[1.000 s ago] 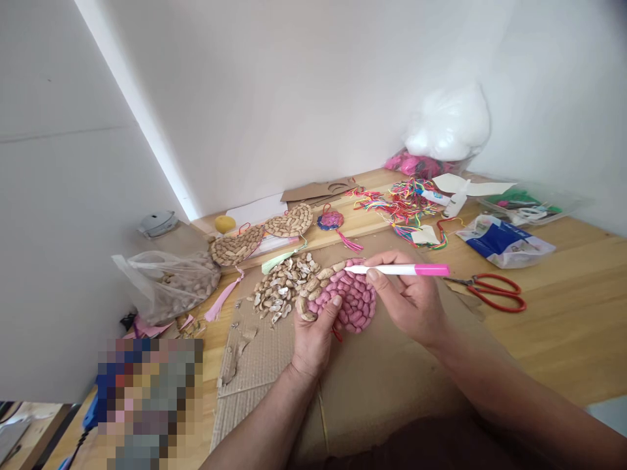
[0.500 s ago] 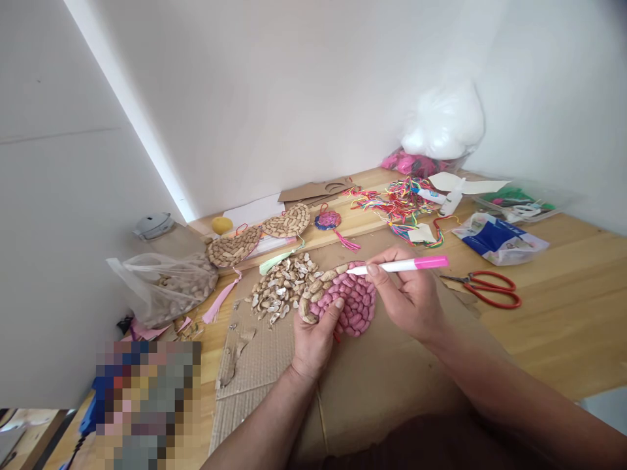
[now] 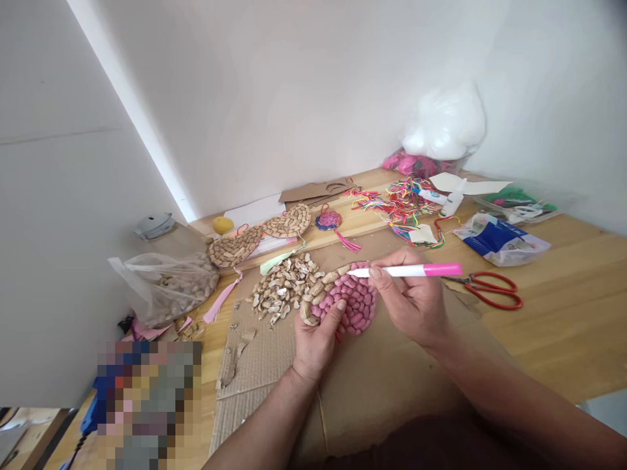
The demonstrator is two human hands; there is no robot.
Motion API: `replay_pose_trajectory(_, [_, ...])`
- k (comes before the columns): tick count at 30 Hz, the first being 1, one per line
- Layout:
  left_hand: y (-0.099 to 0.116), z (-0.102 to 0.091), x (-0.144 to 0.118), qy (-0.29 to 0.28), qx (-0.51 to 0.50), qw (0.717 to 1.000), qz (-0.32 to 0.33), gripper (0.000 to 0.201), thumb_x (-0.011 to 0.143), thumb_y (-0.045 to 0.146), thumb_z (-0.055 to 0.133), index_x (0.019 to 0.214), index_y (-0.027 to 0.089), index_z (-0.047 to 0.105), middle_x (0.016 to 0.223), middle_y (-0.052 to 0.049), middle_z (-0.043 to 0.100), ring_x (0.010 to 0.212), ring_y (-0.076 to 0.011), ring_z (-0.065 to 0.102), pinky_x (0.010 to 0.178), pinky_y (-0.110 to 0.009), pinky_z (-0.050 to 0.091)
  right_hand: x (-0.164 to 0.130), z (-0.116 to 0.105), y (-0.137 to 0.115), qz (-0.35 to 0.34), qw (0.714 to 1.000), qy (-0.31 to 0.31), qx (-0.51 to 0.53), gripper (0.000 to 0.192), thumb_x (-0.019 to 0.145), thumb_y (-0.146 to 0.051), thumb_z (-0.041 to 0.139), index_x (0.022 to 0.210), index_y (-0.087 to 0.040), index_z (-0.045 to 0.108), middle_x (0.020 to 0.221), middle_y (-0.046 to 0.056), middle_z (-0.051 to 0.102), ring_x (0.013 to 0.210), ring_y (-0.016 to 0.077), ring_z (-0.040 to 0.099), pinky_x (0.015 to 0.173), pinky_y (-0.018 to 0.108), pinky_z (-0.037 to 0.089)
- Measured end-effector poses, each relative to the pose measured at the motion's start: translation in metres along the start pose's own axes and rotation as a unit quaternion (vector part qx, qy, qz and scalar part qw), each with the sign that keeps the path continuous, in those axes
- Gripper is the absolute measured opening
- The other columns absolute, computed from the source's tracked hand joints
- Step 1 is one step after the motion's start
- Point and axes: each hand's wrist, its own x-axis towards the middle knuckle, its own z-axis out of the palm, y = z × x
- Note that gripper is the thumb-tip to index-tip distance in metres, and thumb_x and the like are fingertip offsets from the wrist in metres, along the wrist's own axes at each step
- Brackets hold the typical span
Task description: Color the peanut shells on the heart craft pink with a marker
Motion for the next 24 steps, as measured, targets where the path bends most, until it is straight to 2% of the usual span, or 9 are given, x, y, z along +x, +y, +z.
replay_pose_trajectory(9, [-0.0017, 0.0003, 0.0001, -0.005, -0.003, 1.000, -0.001, 0.028, 0.080, 0.038, 0.084, 0.100, 0.022, 0.072, 0.089, -0.005, 0.078, 0.107, -0.0260, 0.073, 0.106, -0.050, 0.055, -0.0001, 0.0008, -0.0006, 0.008, 1.000, -0.012, -0.002, 0.004, 0.097, -0.022, 0.064, 0.094, -0.021, 0.062, 0.082, -0.001, 0.064, 0.072, 0.0126, 0.063, 0.065, 0.027, 0.049])
replay_pose_trajectory(14, [-0.0010, 0.0013, -0.0005, 0.002, -0.013, 1.000, -0.010, 0.029, 0.079, 0.037, 0.084, 0.101, 0.021, 0.072, 0.096, -0.007, 0.079, 0.108, -0.0265, 0.073, 0.106, -0.049, 0.055, 0.0023, 0.0025, 0.0018, -0.018, 0.999, -0.010, -0.025, 0.007, 0.095, -0.021, 0.065, 0.089, -0.022, 0.061, 0.078, 0.000, 0.064, 0.071, 0.0144, 0.063, 0.067, 0.029, 0.049])
replay_pose_trajectory(20, [-0.0011, 0.0014, -0.0001, 0.014, -0.014, 1.000, -0.009, 0.036, 0.078, 0.040, 0.085, 0.107, 0.023, 0.072, 0.095, -0.006, 0.079, 0.108, -0.0270, 0.073, 0.105, -0.050, 0.056, 0.0010, 0.0012, 0.0091, 0.066, 0.997, -0.030, 0.029, 0.012, 0.099, -0.029, 0.061, 0.089, -0.022, 0.060, 0.078, 0.000, 0.064, 0.070, 0.0149, 0.063, 0.064, 0.029, 0.050])
replay_pose_trajectory(24, [0.0005, 0.0018, 0.0009, 0.015, -0.013, 1.000, -0.012, 0.031, 0.078, 0.036, 0.085, 0.103, 0.022, 0.072, 0.098, -0.007, 0.079, 0.111, -0.0268, 0.072, 0.106, -0.049, 0.054, -0.0001, 0.0006, 0.0073, 0.074, 0.995, -0.033, 0.060, 0.013, 0.099, -0.030, 0.062, 0.090, -0.022, 0.060, 0.076, -0.001, 0.064, 0.067, 0.0134, 0.061, 0.062, 0.027, 0.049])
